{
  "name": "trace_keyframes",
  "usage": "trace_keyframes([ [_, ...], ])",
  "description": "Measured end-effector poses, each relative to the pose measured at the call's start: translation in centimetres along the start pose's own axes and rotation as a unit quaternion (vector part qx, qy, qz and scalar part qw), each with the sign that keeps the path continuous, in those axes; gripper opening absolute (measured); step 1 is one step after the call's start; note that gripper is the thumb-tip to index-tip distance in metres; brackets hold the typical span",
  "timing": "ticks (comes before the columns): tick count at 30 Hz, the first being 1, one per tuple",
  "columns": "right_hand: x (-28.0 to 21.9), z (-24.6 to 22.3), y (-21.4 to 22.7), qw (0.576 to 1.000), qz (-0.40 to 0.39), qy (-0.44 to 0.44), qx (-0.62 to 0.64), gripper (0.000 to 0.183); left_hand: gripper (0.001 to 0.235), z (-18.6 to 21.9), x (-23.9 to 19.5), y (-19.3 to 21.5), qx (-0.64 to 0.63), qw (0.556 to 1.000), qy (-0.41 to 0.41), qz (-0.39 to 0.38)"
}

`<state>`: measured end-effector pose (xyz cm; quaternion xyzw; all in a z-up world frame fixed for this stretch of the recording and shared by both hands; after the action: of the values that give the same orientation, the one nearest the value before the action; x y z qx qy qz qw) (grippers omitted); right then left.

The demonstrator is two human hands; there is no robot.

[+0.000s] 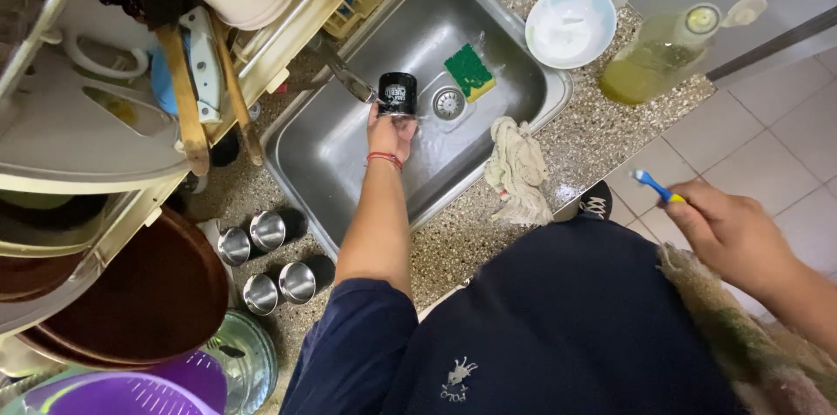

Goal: The person scrubs a metal cup with a toothbrush and dish soap, rinses it under running water, and repeats the process. They handle the cup and toothbrush throughout the sequence, occasionally applying more soap from a bottle.

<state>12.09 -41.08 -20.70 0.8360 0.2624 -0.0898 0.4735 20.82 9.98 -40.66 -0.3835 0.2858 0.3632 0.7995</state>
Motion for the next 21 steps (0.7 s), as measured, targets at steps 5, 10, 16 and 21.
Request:
trace_keyframes([
  [5, 6.8, -6.8, -2.1, 0.987, 0.008, 0.099, 0.124, 0.024, 0.028, 0.6, -2.7, -1.7, 0.006, 0.999, 0.008, -0.044],
  [10, 17.6, -18.6, -4.9, 0.963, -0.033, 0.131, 0.232, 0.038, 0.013, 1.6, -2.0, -1.0, 0.002, 0.996, 0.061, -0.066],
  [16, 28.6, -24.2, -15.1, 0.819, -0.101, -0.01, 0.565, 0.071, 0.017, 3.5, 1.1, 0.3, 0.116, 0.993, -0.028, 0.013],
  [21, 30.1, -27.1, -16.7, 0.753, -0.074, -0.086, 0.648, 0.062, 0.031, 4.2, 4.0, 3.7, 0.285, 0.905, -0.286, 0.135],
])
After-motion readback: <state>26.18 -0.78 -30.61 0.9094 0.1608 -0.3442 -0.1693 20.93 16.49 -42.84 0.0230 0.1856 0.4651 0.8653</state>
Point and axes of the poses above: each hand's wrist, its own x-axis towards the middle knuckle, its own y-axis out of the back of the hand, z = x × y, the point moved 1 cm from there along x, towards the middle knuckle, and after that the axes turned 10 degrees about y, right-handed, at the moved point
